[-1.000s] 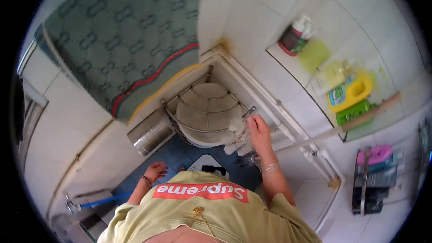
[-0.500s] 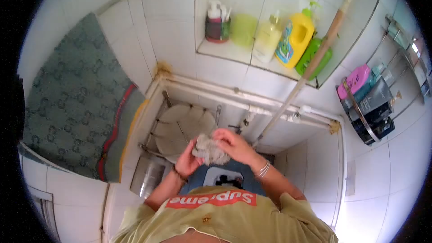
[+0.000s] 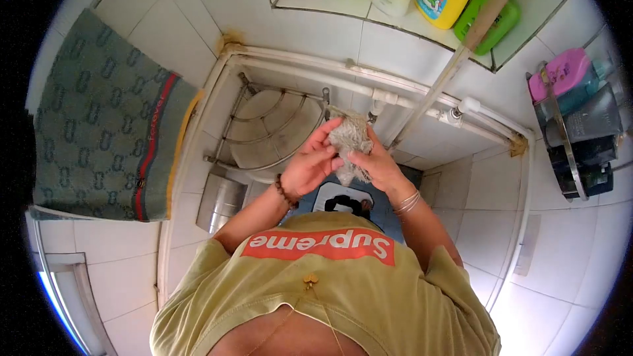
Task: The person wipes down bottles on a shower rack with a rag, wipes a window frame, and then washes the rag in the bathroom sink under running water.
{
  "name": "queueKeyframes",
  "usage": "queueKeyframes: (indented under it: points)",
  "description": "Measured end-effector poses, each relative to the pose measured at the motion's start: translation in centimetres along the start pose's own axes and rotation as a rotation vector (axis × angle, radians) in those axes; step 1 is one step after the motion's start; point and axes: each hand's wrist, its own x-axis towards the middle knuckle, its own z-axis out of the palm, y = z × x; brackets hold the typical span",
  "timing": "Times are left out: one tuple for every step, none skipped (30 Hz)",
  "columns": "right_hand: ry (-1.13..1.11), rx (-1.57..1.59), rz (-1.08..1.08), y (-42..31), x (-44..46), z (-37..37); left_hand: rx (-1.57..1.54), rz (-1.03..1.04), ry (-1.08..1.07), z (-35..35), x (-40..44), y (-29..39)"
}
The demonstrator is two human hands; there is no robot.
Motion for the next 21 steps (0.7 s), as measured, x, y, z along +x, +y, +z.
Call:
queueKeyframes:
  points:
    - [0.006,-0.020,-0.009,-0.2,0.2,0.2,0.017,-0.011,-0.005,0.1,0.0,-0.1]
    - [0.002,-0.040,-0.015,-0.4,0.2,0.4,0.022,-0.009,0.008,0.3,0.0,0.0]
    - [-0.010,-0.035,-0.003,-0.4,0.3,0.3,0.017,-0.025,-0.003,0.6,-0.1,0.1]
    - [0.029,-0.063,0.009,-0.3,0.1,0.1,0.006,-0.038,-0.008,0.8,-0.3,-0.1]
    - [0.065,-0.093,0.025,-0.1,-0.1,-0.2,-0.002,-0.027,0.017,0.7,-0.3,-0.3]
    - [0.049,-0.092,0.052,0.2,-0.3,-0.6,0.023,-0.029,-0.004,0.5,0.0,-0.5]
    - [0.095,-0.091,0.045,0.4,-0.4,-1.1,0.048,-0.028,-0.025,0.5,0.0,-0.9]
    - [0.135,-0.096,0.034,0.2,0.0,-1.7,0.041,-0.003,-0.002,0.3,0.1,-1.4]
    - [0.095,-0.105,0.057,-0.1,0.1,-2.0,0.022,-0.003,0.004,0.1,0.1,-1.8]
    - [0.144,-0.087,0.042,-0.5,0.1,-2.3,0.006,0.007,0.012,-0.1,0.1,-2.1]
    - [0.189,-0.069,0.032,-0.8,0.0,-2.9,0.035,0.044,0.089,0.3,-0.3,-2.3]
    - [0.227,-0.061,0.075,-0.5,0.2,-4.4,0.034,0.100,0.132,0.0,-0.8,-2.7]
    - [0.260,-0.057,0.121,-0.3,0.5,-6.0,0.079,0.065,0.187,-0.7,-1.4,-3.2]
    - [0.309,-0.060,0.147,-0.5,0.6,-6.5,0.119,0.029,0.251,-1.3,-2.3,-3.9]
    - [0.354,-0.066,0.178,-0.6,0.7,-7.0,0.144,0.021,0.363,-1.8,-3.3,-4.7]
    - [0.382,-0.106,0.233,-0.1,1.1,-8.2,0.134,0.083,0.433,-2.3,-4.4,-5.5]
    - [0.405,-0.150,0.286,0.5,1.6,-9.4,0.153,0.048,0.521,-2.6,-5.6,-6.3]
    - [0.353,-0.149,0.291,0.7,1.7,-9.8,0.164,0.010,0.611,-2.5,-6.9,-7.3]
    - [0.298,-0.143,0.294,0.9,1.7,-9.9,0.126,0.033,0.684,-2.2,-8.2,-8.2]
    - [0.200,-0.175,0.278,1.4,1.8,-10.2,0.130,0.072,0.727,-2.1,-9.6,-9.2]
    - [0.103,-0.199,0.250,1.9,2.0,-10.2,0.111,0.079,0.788,-1.4,-10.9,-9.7]
